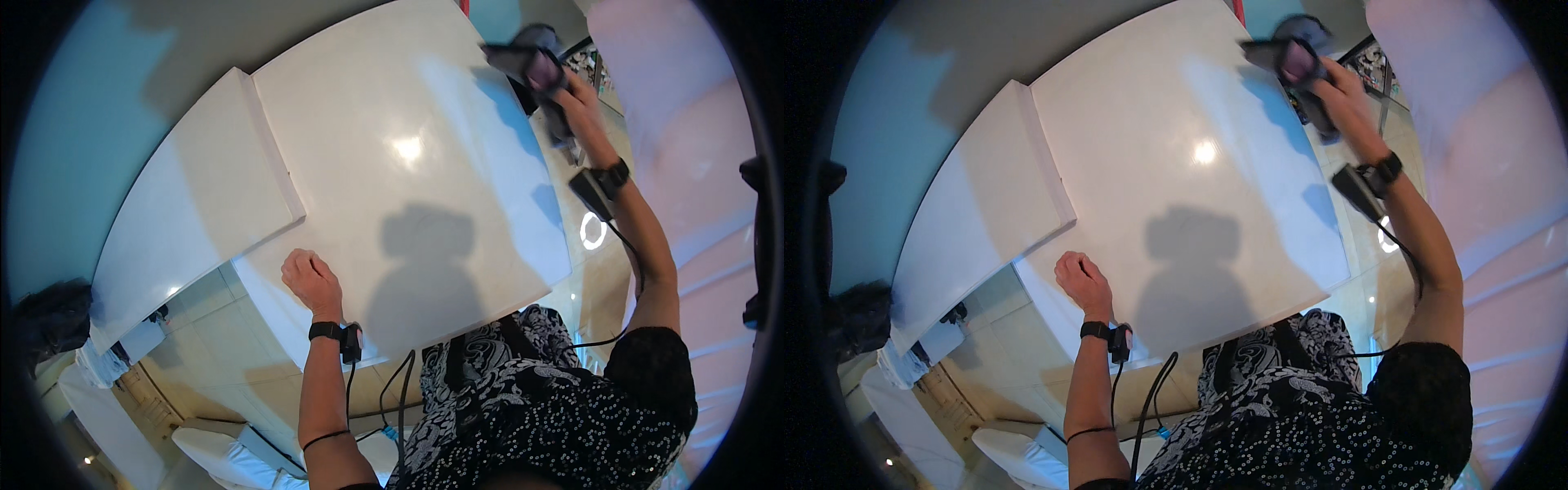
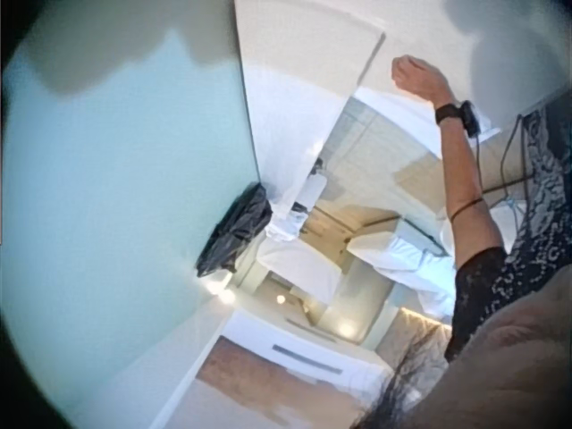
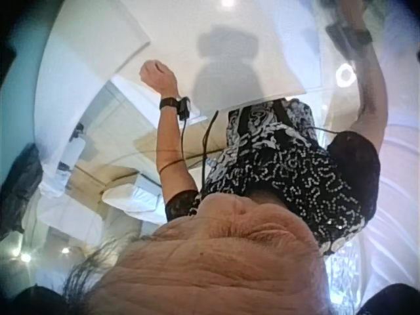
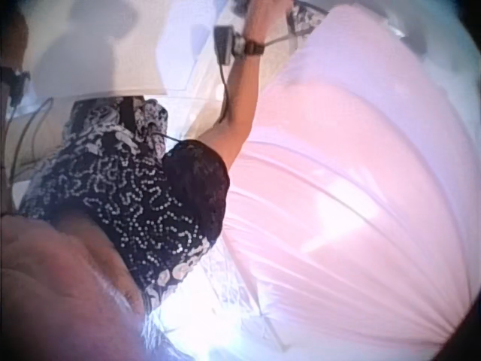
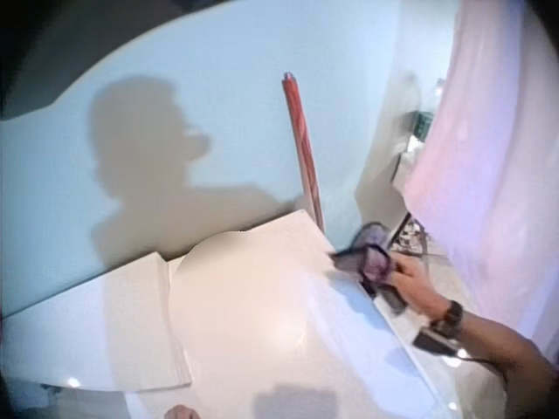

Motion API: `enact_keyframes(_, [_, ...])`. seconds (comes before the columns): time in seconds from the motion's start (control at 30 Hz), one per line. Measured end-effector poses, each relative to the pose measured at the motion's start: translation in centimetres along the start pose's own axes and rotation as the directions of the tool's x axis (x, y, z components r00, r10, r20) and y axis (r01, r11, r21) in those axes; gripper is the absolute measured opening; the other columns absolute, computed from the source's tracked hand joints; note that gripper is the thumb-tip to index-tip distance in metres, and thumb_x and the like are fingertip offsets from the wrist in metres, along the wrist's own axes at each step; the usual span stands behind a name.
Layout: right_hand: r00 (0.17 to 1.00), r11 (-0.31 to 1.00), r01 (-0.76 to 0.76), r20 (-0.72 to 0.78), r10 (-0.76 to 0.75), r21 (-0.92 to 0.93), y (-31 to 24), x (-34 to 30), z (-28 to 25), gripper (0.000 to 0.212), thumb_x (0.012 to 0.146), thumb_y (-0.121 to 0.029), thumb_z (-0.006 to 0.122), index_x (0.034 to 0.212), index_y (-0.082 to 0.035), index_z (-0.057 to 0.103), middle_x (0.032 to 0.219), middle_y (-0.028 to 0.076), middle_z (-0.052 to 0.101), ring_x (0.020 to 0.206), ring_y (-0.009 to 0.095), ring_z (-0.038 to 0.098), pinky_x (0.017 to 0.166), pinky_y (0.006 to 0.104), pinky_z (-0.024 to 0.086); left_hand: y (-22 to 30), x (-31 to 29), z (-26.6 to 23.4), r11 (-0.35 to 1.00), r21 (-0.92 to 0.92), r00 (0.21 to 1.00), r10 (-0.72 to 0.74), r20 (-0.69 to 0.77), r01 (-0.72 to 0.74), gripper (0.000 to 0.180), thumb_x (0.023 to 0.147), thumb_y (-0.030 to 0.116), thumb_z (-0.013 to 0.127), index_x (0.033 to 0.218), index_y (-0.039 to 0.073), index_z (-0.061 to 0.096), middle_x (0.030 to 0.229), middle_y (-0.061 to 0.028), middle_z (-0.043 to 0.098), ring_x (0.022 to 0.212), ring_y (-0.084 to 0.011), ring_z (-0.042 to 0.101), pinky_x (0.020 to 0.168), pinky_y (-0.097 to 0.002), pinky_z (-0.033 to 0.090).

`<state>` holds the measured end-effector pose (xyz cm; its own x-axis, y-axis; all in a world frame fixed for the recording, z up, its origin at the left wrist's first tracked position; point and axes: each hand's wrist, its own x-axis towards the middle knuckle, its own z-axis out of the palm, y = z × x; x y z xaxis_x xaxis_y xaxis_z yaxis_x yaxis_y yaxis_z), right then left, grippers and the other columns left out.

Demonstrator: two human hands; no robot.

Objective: The person folds a white duvet on a bed and places it on a nearby cabinet. Then, using a dark cloth, they wipe the surface of the cabinet and a white countertop, moving items aside as needed.

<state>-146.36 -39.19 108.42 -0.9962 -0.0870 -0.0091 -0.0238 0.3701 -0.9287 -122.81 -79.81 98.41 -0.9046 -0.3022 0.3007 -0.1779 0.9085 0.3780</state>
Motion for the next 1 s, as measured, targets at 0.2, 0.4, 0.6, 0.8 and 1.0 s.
enact_keyframes(0.2, [0.745, 0.745, 0.664, -0.034, -0.667, -0.072, -1.9, 1.2, 22.0, 0.035, 0.067, -0.005, 0.057, 0.101, -0.006, 0.065, 0.109, 0.016, 0.061, 0.098, 0.035, 0.057, 0.083, 0.0419, 0.047, -0.3, -0.1, 0.2, 1.000, -0.020, 1.000, -0.004, -0.013, 0.004, 0.005, 0.085, 0.007, 0.051, 0.089, 0.004, 0.052, 0.100, -0.0131, 0.054, 0.095, -0.0322, 0.048, 0.083, -0.0430, 0.037])
enact_keyframes(0.4, [0.762, 0.620, 0.646, 0.328, -0.559, -0.445, -3.3, -1.9, 33.8, 0.026, 0.074, -0.007, 0.058, 0.099, -0.009, 0.067, 0.132, 0.020, 0.047, 0.126, 0.032, 0.040, 0.100, 0.0520, 0.031, 0.3, 0.2, -0.6, 1.000, 0.007, 1.000, 0.002, 0.021, -0.002, 0.006, 0.085, 0.007, 0.052, 0.090, 0.003, 0.052, 0.100, -0.0137, 0.053, 0.096, -0.0331, 0.048, 0.083, -0.0438, 0.037])
enact_keyframes(0.6, [0.512, 0.531, 0.826, 0.645, -0.568, -0.189, -0.9, -5.4, 29.2, 0.012, 0.074, -0.013, 0.060, 0.081, -0.010, 0.070, 0.137, 0.014, 0.044, 0.132, 0.029, 0.035, 0.107, 0.0535, 0.024, 0.1, 0.1, -0.3, 1.000, -0.007, 1.000, 0.000, 0.026, 0.000, 0.008, 0.085, 0.007, 0.052, 0.092, 0.002, 0.053, 0.099, -0.0140, 0.053, 0.094, -0.0337, 0.048, 0.084, -0.0440, 0.037])
enact_keyframes(0.8, [0.227, 0.708, 0.690, 0.885, -0.407, 0.149, 2.4, -11.9, 10.0, 0.007, 0.068, -0.017, 0.064, 0.075, -0.013, 0.063, 0.113, 0.003, 0.062, 0.108, 0.023, 0.055, 0.088, 0.0432, 0.043, -0.4, 0.0, -0.3, 1.000, 0.004, 1.000, 0.024, -0.018, -0.023, 0.006, 0.085, 0.007, 0.050, 0.089, 0.003, 0.053, 0.098, -0.0127, 0.055, 0.094, -0.0341, 0.049, 0.081, -0.0440, 0.037])
enact_keyframes(1.0, [0.951, 0.884, 0.303, 0.170, -0.257, -0.357, 3.5, -4.2, -3.3, 0.023, 0.074, 0.004, 0.048, 0.092, 0.001, 0.062, 0.108, 0.013, 0.062, 0.098, 0.026, 0.059, 0.088, 0.0311, 0.045, -0.3, 0.0, 0.0, 0.999, -0.007, 0.998, 0.037, -0.044, -0.037, 0.003, 0.085, 0.006, 0.050, 0.086, 0.004, 0.052, 0.096, -0.0116, 0.056, 0.090, -0.0337, 0.050, 0.078, -0.0442, 0.038])
